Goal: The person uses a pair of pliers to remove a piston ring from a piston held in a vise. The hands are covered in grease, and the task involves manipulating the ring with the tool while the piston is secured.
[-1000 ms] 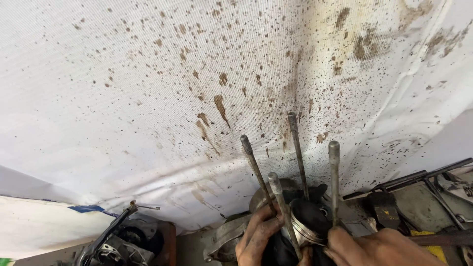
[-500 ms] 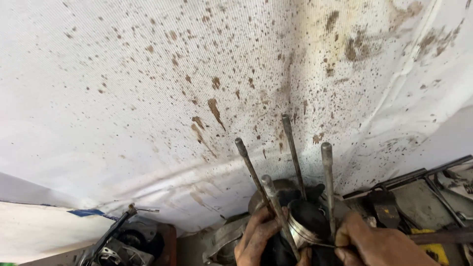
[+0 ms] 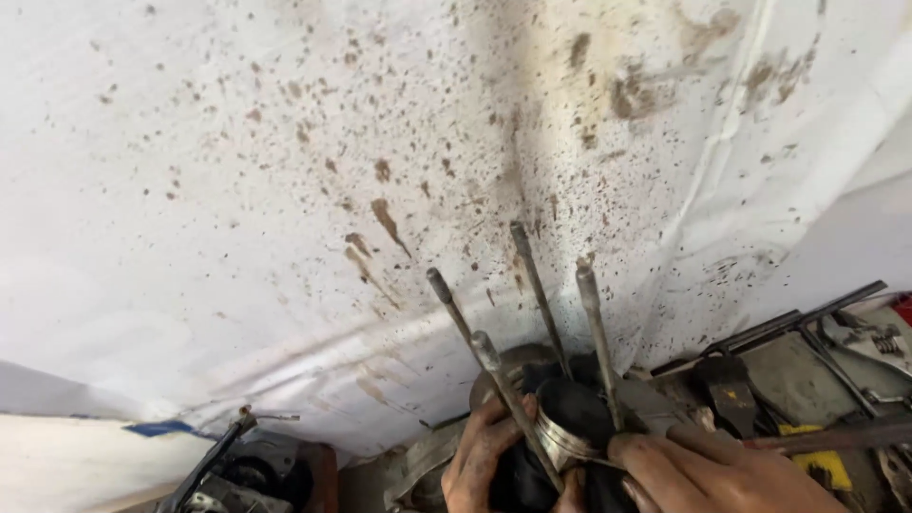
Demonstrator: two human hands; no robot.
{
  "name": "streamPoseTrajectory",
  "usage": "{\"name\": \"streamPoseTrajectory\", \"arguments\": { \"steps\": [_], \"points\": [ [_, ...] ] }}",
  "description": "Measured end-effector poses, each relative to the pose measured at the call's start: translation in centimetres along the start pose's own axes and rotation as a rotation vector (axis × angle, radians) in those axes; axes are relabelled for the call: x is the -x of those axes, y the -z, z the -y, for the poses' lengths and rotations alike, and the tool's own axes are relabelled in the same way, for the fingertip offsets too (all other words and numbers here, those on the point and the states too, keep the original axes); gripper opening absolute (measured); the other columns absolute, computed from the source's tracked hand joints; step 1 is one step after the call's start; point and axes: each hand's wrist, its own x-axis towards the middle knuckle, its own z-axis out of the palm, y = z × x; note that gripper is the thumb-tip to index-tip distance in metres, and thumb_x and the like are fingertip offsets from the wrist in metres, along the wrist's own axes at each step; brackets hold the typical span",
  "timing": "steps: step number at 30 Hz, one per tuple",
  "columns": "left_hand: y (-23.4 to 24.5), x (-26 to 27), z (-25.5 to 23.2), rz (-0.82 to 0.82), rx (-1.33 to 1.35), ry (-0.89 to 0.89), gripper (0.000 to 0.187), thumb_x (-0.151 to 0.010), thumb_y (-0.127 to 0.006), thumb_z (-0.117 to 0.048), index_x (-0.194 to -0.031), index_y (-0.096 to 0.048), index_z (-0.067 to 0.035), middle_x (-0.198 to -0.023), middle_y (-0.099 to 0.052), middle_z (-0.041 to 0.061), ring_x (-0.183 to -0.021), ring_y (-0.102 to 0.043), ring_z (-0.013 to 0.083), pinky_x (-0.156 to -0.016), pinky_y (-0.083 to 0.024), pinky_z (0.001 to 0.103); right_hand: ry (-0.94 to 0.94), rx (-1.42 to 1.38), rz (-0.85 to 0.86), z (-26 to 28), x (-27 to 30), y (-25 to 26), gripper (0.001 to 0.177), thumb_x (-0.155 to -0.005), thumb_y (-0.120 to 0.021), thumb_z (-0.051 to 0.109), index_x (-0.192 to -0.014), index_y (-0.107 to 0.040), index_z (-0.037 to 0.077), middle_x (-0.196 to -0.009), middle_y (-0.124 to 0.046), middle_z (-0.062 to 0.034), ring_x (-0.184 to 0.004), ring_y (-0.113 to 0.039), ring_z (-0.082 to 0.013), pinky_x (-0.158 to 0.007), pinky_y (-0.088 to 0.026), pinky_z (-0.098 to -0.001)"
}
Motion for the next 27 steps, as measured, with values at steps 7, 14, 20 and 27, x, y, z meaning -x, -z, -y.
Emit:
{"name": "streamPoseTrajectory", "arguments": {
  "steps": [7, 14, 20, 27],
  "points": [
    [0.2, -0.1, 0.3, 0.046, -0.035, 0.076, 0.047, -0.074, -0.095, -0.024, -0.112, -0.076, -0.004, -0.116, -0.077, 0.019, -0.115, -0.074, 0.034, -0.098, -0.058, 0.047, 0.164, 0.121, -0.278, -1.2, 0.7, -1.7, 0.046, -0.096, -0.068, 0.044, -0.125, -0.062, 0.009, -0.098, -0.074, -0.0156, -0.097, -0.075, -0.0362, -0.065, -0.064, -0.0478],
    [-0.6, 0.2, 0.2, -0.009, -0.022, 0.07, 0.048, -0.07, -0.096, -0.022, -0.109, -0.076, -0.004, -0.114, -0.077, 0.019, -0.111, -0.075, 0.0332, -0.096, -0.061, 0.047, 0.157, 0.158, -0.449, -0.7, 0.7, -1.0, 0.035, -0.096, -0.067, 0.044, -0.115, -0.065, 0.015, -0.09, -0.073, -0.0109, -0.087, -0.077, -0.0321, -0.066, -0.064, -0.0448],
    [-0.4, 0.1, 0.7, -0.031, -0.046, 0.014, 0.044, -0.071, -0.095, -0.021, -0.106, -0.076, -0.004, -0.112, -0.078, 0.018, -0.111, -0.076, 0.0312, -0.096, -0.062, 0.045, -0.12, 0.053, 0.12, 1.7, -2.3, 1.9, 0.032, -0.099, -0.06, 0.05, -0.108, -0.065, 0.02, -0.082, -0.074, 0.0004, -0.08, -0.079, -0.0185, -0.062, -0.063, -0.0387],
    [0.7, -0.2, 2.0, 0.135, 0.05, 0.08, 0.035, -0.078, -0.087, -0.018, -0.108, -0.077, -0.003, -0.122, -0.077, 0.02, -0.121, -0.073, 0.0343, -0.103, -0.059, 0.046, 0.227, -0.01, 0.031, 1.8, -0.9, 1.0, 0.029, -0.103, -0.06, 0.035, -0.123, -0.074, 0.019, -0.081, -0.072, -0.0018, -0.074, -0.078, -0.0198, -0.058, -0.058, -0.0347]
  ]
}}
